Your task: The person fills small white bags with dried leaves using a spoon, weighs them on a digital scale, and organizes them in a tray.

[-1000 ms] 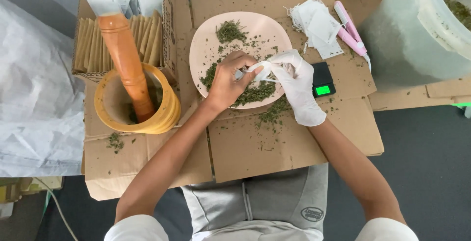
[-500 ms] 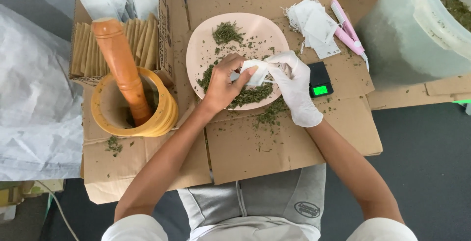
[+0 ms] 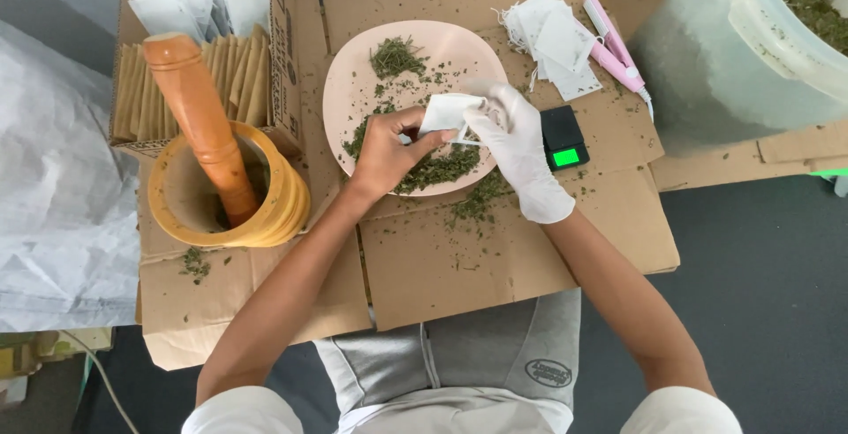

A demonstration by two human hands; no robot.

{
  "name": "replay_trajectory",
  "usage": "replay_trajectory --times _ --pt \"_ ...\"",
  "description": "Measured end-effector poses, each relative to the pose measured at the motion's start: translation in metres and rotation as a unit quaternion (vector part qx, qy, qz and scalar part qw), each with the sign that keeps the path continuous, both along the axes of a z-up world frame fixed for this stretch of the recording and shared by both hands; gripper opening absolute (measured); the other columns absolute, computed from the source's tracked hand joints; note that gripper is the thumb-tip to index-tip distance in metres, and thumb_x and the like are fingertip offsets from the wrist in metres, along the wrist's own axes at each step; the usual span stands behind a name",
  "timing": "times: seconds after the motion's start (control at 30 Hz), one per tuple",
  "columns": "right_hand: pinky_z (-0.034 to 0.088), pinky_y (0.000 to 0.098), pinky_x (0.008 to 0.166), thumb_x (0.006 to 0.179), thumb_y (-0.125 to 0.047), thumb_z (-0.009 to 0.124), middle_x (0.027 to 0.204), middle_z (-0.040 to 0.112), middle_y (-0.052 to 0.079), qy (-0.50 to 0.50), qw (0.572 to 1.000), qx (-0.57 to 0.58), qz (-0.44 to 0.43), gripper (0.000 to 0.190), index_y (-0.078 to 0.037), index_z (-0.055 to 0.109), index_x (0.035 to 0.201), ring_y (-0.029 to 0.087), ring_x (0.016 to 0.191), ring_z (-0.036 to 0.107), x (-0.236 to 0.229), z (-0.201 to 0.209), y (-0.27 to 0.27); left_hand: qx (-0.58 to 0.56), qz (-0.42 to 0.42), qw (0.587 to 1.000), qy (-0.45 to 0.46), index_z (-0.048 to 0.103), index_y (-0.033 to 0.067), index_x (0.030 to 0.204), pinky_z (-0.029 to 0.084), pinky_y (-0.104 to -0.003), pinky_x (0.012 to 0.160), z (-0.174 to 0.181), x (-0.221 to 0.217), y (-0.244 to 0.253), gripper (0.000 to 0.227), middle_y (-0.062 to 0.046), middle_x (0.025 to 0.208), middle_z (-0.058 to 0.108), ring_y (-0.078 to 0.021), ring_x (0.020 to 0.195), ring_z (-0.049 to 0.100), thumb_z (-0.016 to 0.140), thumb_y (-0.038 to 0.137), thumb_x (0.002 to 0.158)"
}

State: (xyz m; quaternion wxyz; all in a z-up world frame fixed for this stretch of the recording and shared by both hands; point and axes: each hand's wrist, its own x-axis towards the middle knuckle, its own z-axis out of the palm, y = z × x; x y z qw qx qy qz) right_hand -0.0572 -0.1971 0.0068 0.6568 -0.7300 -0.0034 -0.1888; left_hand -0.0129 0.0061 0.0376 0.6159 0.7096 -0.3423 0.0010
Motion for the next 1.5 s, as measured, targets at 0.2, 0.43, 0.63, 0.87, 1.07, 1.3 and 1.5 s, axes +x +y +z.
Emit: replay_trajectory --times 0.2,0.43,0.63,0.87,1.07,1.3,1.5 --pt "0.056 0.0473 0.106 0.102 -0.016 0.083 0.122 0.077 0.013 -0.004 1.000 0.005 -0.005 0.026 -0.010 0.075 0.126 0.024 0.121 0.070 0.000 -0.003 -0.004 -0.015 -0.002 0.999 0.035 0.084 0.0073 0.097 0.051 -0.033 0.065 -0.020 0.005 -0.002 0.007 -0.009 0.070 0.077 -0.0083 0.065 0.055 0.083 0.009 0.103" --pt "0.057 0.0450 0.103 0.102 -0.016 0.084 0.119 0.077 0.012 -0.011 1.000 0.009 -0.012 0.025 -0.010 0.076 0.125 0.023 0.116 0.071 0.003 -0.007 -0.008 -0.014 0.003 0.999 0.040 0.085 0.0080 0.100 0.055 -0.034 0.067 -0.032 0.012 -0.001 0.006 -0.011 0.074 0.078 -0.0074 0.069 0.059 0.083 0.011 0.104" --pt "0.057 0.0426 0.099 0.101 -0.016 0.085 0.116 0.078 0.012 -0.013 1.000 0.009 -0.013 0.025 -0.010 0.076 0.124 0.021 0.112 0.072 0.008 -0.008 -0.012 -0.005 0.017 0.999 0.049 0.083 0.0090 0.103 0.059 -0.034 0.075 -0.035 0.011 0.000 0.005 -0.010 0.084 0.082 -0.0079 0.081 0.066 0.085 0.014 0.102" --pt "0.058 0.0397 0.095 0.100 -0.015 0.086 0.112 0.078 0.012 -0.014 1.000 0.010 -0.005 0.024 -0.010 0.077 0.122 0.019 0.106 0.072 0.011 -0.010 -0.017 -0.005 0.012 0.998 0.057 0.084 0.0082 0.108 0.062 -0.038 0.081 -0.025 0.009 0.001 0.008 -0.014 0.090 0.084 -0.0146 0.086 0.074 0.086 0.010 0.101" --pt "0.059 0.0374 0.091 0.100 -0.015 0.087 0.109 0.079 0.011 -0.013 1.000 0.010 -0.003 0.023 -0.010 0.078 0.121 0.018 0.102 0.073 0.013 -0.010 -0.020 -0.007 0.026 0.998 0.057 0.084 0.0101 0.109 0.062 -0.035 0.083 -0.031 0.011 -0.001 0.011 -0.011 0.090 0.084 -0.0096 0.087 0.071 0.089 0.012 0.098" --pt "0.060 0.0345 0.087 0.099 -0.014 0.088 0.105 0.080 0.011 -0.014 1.000 0.011 -0.002 0.023 -0.010 0.079 0.119 0.016 0.096 0.074 0.015 -0.011 -0.021 -0.010 0.026 0.998 0.052 0.083 0.0101 0.112 0.063 -0.036 0.085 -0.019 0.009 -0.001 0.016 -0.012 0.092 0.084 -0.0123 0.089 0.075 0.090 0.014 0.098" --pt "0.060 0.0322 0.084 0.098 -0.014 0.089 0.102 0.080 0.011 -0.017 1.000 0.012 0.003 0.022 -0.010 0.080 0.118 0.015 0.092 0.074 0.012 -0.013 -0.025 -0.005 0.019 0.998 0.068 0.084 0.0103 0.103 0.063 -0.034 0.082 -0.027 0.011 0.001 0.009 -0.011 0.085 0.084 -0.0117 0.084 0.075 0.089 0.016 0.099"
